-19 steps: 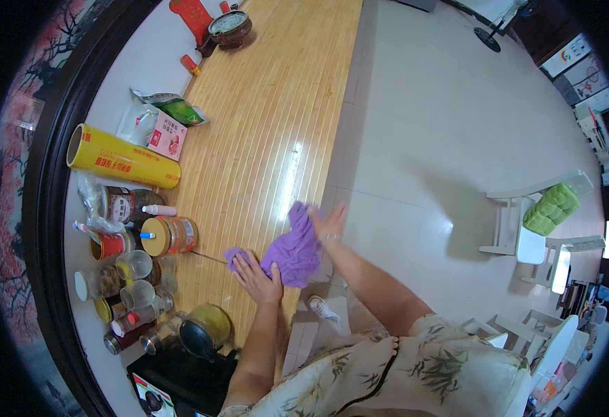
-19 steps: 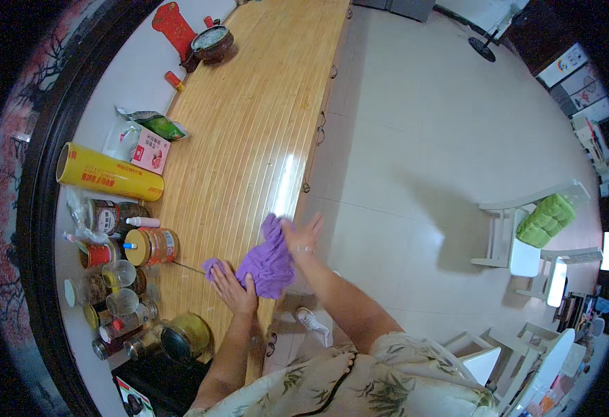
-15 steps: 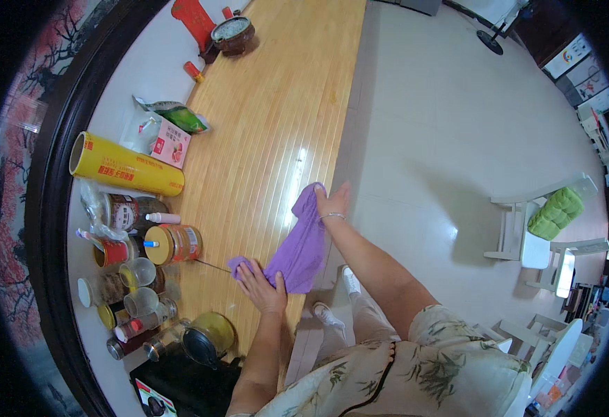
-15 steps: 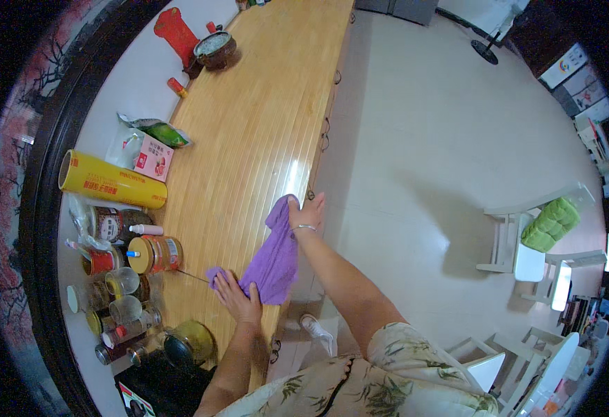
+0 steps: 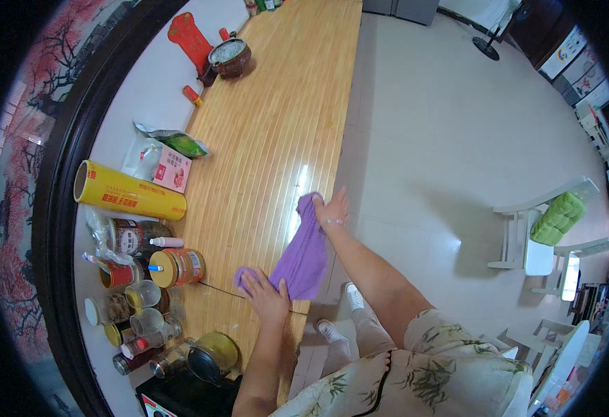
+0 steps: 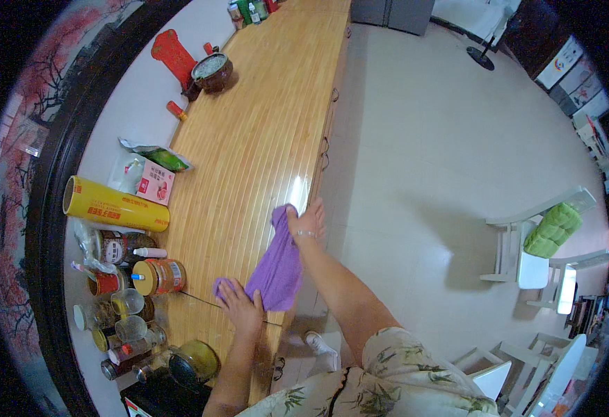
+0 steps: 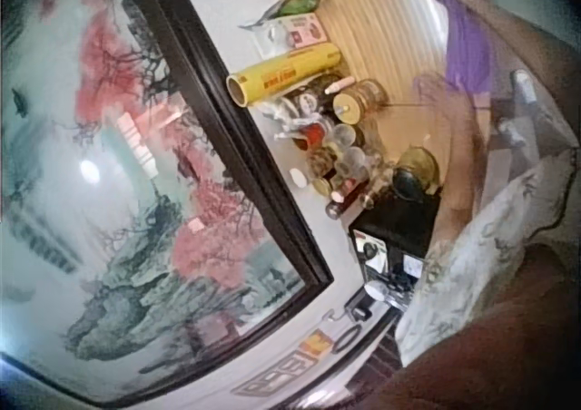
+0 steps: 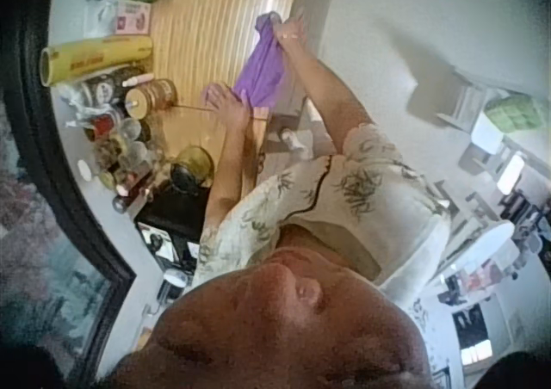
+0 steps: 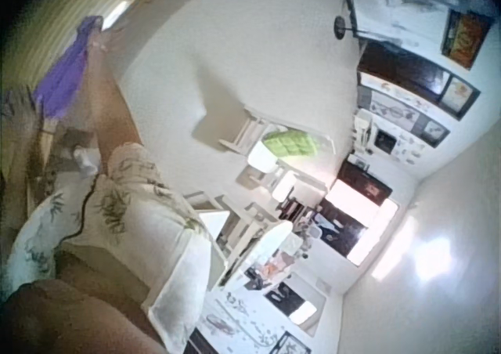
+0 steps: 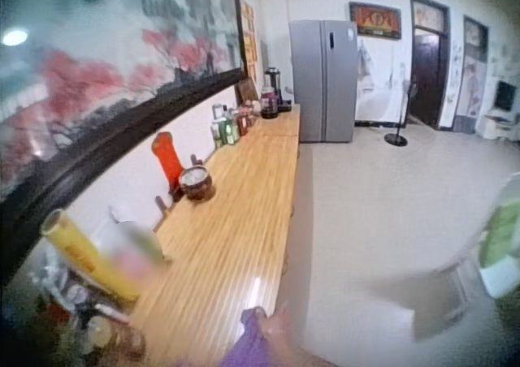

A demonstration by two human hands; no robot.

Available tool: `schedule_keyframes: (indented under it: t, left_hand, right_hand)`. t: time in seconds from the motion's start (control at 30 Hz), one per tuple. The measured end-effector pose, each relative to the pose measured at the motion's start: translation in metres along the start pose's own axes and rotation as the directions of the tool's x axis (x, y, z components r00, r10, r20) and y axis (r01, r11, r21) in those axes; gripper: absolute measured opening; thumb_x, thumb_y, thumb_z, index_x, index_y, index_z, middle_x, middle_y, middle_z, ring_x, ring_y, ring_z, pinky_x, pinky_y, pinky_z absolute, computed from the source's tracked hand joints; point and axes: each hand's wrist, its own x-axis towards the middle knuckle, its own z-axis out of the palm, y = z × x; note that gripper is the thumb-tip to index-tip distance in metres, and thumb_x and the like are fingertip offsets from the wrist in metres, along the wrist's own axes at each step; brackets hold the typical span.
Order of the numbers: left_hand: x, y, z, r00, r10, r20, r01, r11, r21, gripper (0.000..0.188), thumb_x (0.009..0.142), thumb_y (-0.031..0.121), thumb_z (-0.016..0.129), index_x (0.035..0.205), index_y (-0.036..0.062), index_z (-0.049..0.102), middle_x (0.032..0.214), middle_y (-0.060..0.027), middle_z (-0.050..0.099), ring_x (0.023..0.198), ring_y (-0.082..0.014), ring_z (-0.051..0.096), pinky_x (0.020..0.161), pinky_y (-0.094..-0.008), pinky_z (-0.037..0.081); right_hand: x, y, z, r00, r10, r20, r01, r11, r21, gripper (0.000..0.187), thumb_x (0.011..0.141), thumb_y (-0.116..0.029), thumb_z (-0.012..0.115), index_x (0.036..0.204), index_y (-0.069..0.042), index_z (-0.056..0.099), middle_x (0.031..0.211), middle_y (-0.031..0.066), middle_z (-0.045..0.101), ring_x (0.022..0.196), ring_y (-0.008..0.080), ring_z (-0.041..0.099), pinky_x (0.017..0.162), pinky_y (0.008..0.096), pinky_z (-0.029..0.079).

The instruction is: The person wipes a wooden table surface with a purple cloth, moving various items like a kettle, jars, and a dish rack to clean underneath them. The person systematically wipes the table, lifts objects to clean the area beneath, and then places them back down.

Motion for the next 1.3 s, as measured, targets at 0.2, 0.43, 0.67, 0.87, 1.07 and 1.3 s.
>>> schedule_keyframes:
  t: [0.2, 0.43, 0.67, 0.87, 1.07, 1.3]
  left_hand:
    - [0.016, 0.004, 0.014, 0.995, 0.010, -0.100, -0.013, 0.999, -0.034, 0.080, 0.089, 0.042, 0.053, 0.147, -0.0029, 0.023, 0.150, -0.0341, 0.018, 0.142, -0.0463, 0.014, 0.114, -0.0566, 0.009]
    - [0.013, 0.006, 0.015, 0.991, 0.019, -0.134, -0.021, 1.000, -0.014, 0.077, 0.090, 0.042, 0.051, 0.147, -0.0021, 0.023, 0.148, -0.0357, 0.019, 0.140, -0.0484, 0.015, 0.113, -0.0592, 0.012]
    - [0.023, 0.011, 0.021, 0.984, 0.075, -0.163, -0.081, 0.996, -0.028, 0.075, 0.092, 0.038, 0.050, 0.148, -0.0019, 0.020, 0.150, -0.0341, 0.019, 0.141, -0.0479, 0.016, 0.113, -0.0590, 0.012]
    - [0.070, 0.037, 0.022, 0.981, 0.141, -0.134, -0.149, 0.988, -0.050, 0.075, 0.091, 0.039, 0.053, 0.147, -0.0025, 0.023, 0.148, -0.0345, 0.022, 0.140, -0.0470, 0.017, 0.114, -0.0566, 0.013]
    - [0.136, 0.090, 0.010, 0.977, 0.186, -0.101, -0.197, 0.975, -0.102, 0.074, 0.091, 0.035, 0.053, 0.147, -0.0025, 0.023, 0.150, -0.0331, 0.020, 0.141, -0.0461, 0.016, 0.114, -0.0575, 0.011]
    - [0.219, 0.144, 0.017, 0.940, 0.286, -0.186, -0.306, 0.948, -0.090, 0.072, 0.090, 0.035, 0.055, 0.146, -0.0017, 0.028, 0.149, -0.0328, 0.023, 0.140, -0.0466, 0.019, 0.114, -0.0564, 0.012]
  right_hand:
    - [-0.042, 0.034, 0.006, 0.997, -0.035, 0.069, 0.035, 0.999, -0.009, 0.095, 0.081, -0.058, 0.060, 0.149, -0.003, 0.023, 0.142, 0.0262, 0.041, 0.129, 0.0430, 0.042, 0.108, 0.0477, 0.033]
    - [-0.019, 0.038, 0.003, 0.996, -0.068, 0.061, 0.066, 0.997, 0.033, 0.079, 0.086, -0.045, 0.060, 0.143, 0.002, 0.032, 0.137, 0.0281, 0.047, 0.126, 0.0413, 0.046, 0.107, 0.0421, 0.036]
    - [0.003, 0.025, 0.021, 0.988, -0.089, -0.127, 0.113, 0.974, 0.195, 0.061, 0.091, -0.046, 0.053, 0.130, 0.001, 0.052, 0.118, 0.0296, 0.059, 0.112, 0.0442, 0.056, 0.098, 0.0434, 0.044]
    - [0.010, 0.002, -0.003, 0.994, -0.062, 0.086, 0.051, 0.992, 0.119, 0.060, 0.092, -0.050, 0.048, 0.121, 0.001, 0.059, 0.111, 0.0306, 0.062, 0.107, 0.0458, 0.058, 0.095, 0.0471, 0.045]
    - [0.107, -0.035, 0.000, 0.999, -0.007, -0.039, 0.015, 0.978, 0.206, 0.061, 0.094, -0.049, 0.044, 0.113, 0.006, 0.061, 0.112, 0.0326, 0.060, 0.109, 0.0469, 0.057, 0.097, 0.0482, 0.043]
    - [0.194, -0.079, -0.021, 0.999, -0.023, -0.024, 0.026, 0.992, 0.124, 0.059, 0.093, -0.049, 0.044, 0.113, 0.004, 0.063, 0.113, 0.0316, 0.060, 0.106, 0.0468, 0.058, 0.095, 0.0488, 0.045]
